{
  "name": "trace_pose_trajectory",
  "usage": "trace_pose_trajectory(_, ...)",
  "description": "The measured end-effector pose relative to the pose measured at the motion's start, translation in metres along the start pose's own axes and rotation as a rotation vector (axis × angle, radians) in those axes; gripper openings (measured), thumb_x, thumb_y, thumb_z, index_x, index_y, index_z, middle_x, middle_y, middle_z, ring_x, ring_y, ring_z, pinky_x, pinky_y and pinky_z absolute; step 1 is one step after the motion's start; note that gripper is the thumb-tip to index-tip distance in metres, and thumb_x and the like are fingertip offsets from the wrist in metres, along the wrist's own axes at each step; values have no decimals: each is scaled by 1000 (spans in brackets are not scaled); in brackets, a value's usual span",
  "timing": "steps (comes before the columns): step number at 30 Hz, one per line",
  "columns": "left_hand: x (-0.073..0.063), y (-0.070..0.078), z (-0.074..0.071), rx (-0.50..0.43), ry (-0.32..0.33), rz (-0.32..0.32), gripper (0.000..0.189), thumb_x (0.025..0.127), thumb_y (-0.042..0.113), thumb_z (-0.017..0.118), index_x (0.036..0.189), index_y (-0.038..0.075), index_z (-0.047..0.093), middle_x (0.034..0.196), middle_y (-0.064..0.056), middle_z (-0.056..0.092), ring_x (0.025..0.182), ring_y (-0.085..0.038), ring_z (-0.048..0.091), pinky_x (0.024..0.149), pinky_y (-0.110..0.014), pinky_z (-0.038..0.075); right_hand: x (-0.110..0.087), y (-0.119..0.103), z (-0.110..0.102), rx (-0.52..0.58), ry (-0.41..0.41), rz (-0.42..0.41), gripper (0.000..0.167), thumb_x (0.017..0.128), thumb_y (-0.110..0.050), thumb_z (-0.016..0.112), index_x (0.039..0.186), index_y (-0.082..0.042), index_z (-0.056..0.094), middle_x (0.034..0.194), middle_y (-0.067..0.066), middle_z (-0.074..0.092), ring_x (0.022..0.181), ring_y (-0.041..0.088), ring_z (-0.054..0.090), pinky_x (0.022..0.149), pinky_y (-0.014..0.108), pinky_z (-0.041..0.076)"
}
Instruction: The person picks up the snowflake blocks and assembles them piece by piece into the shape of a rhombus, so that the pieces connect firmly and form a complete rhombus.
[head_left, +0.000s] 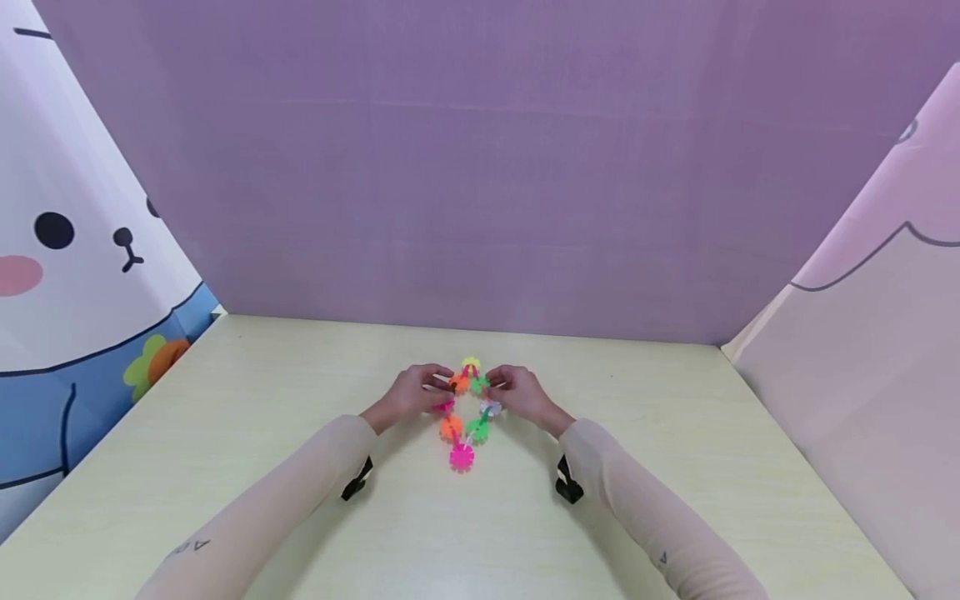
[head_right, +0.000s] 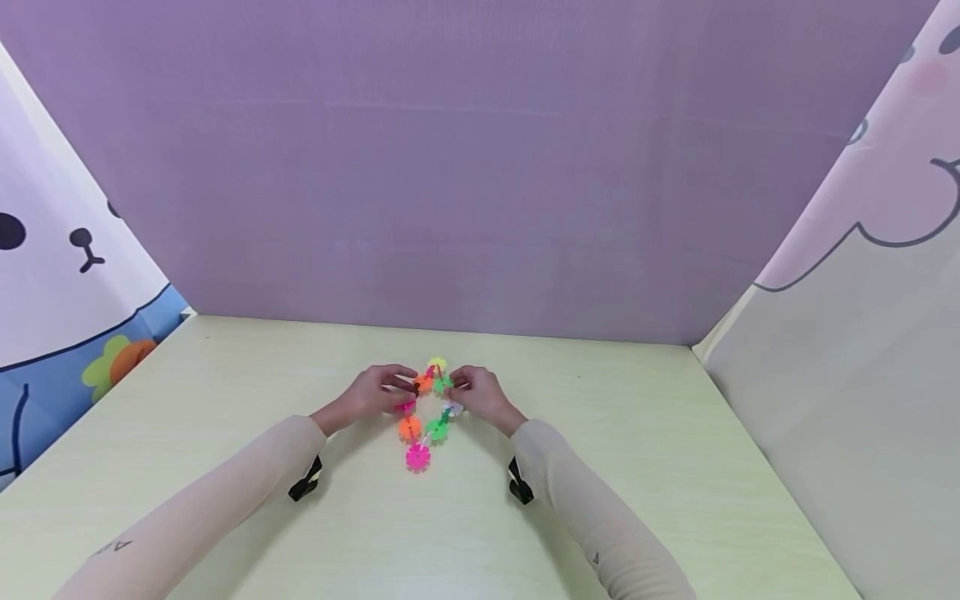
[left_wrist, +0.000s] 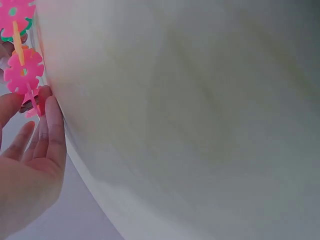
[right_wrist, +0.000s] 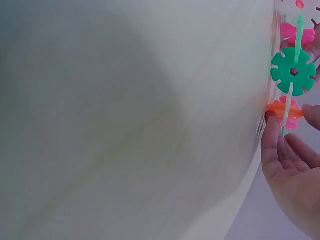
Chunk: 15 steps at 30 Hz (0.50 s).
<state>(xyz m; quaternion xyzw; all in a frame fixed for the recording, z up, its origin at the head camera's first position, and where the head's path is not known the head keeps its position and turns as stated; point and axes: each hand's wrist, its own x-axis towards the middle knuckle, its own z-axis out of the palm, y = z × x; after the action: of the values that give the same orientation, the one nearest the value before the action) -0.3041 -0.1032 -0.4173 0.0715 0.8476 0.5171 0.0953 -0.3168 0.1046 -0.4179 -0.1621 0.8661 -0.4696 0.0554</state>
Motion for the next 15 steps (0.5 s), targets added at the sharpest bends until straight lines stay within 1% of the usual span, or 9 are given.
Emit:
trace_pose_trajectory(4, 0, 1, -1, 55, 0, -9, 38, 82, 12, 67, 118, 9, 57, 109, -10, 64, 92, -18, 63, 69, -29, 55, 0, 0, 0, -7, 0, 7, 27, 84, -5, 60, 109, 5, 59, 102, 18, 64, 89, 24, 62, 70, 26, 52)
trace_pose_trajectory(8, -2, 3, -4, 101, -7, 2, 37, 83, 14, 66, 119, 9, 56, 109, -11, 64, 92, -19, 63, 68, -30, 55, -1, 2, -4, -10, -14, -9, 30, 85, -7, 61, 112, 5, 57, 106, 20, 63, 93, 27, 62, 72, 28, 53)
trace_pose_trajectory(11, -4, 4, -10, 138, -17, 37, 38, 85, 13, 64, 121, 6, 54, 111, -14, 63, 94, -22, 63, 67, -31, 55, -6, -2, -12, -11, -22, -17, 33, 85, -8, 61, 114, 6, 55, 110, 21, 61, 97, 31, 61, 74, 31, 53)
trace_pose_trajectory(14, -10, 4, -21, 183, -23, 98, 41, 85, 12, 64, 122, 2, 53, 113, -19, 62, 99, -28, 62, 71, -34, 55, -9, -1, -24, -37, 0, -38, 36, 86, -10, 62, 117, 7, 53, 114, 22, 59, 101, 33, 59, 78, 33, 53)
trace_pose_trajectory(15, -11, 3, -26, 203, -23, 128, 41, 85, 12, 64, 122, 0, 52, 113, -20, 62, 100, -30, 62, 73, -35, 55, -11, -1, -29, -52, 11, -41, 37, 86, -10, 62, 117, 7, 52, 116, 23, 58, 102, 33, 59, 80, 34, 53)
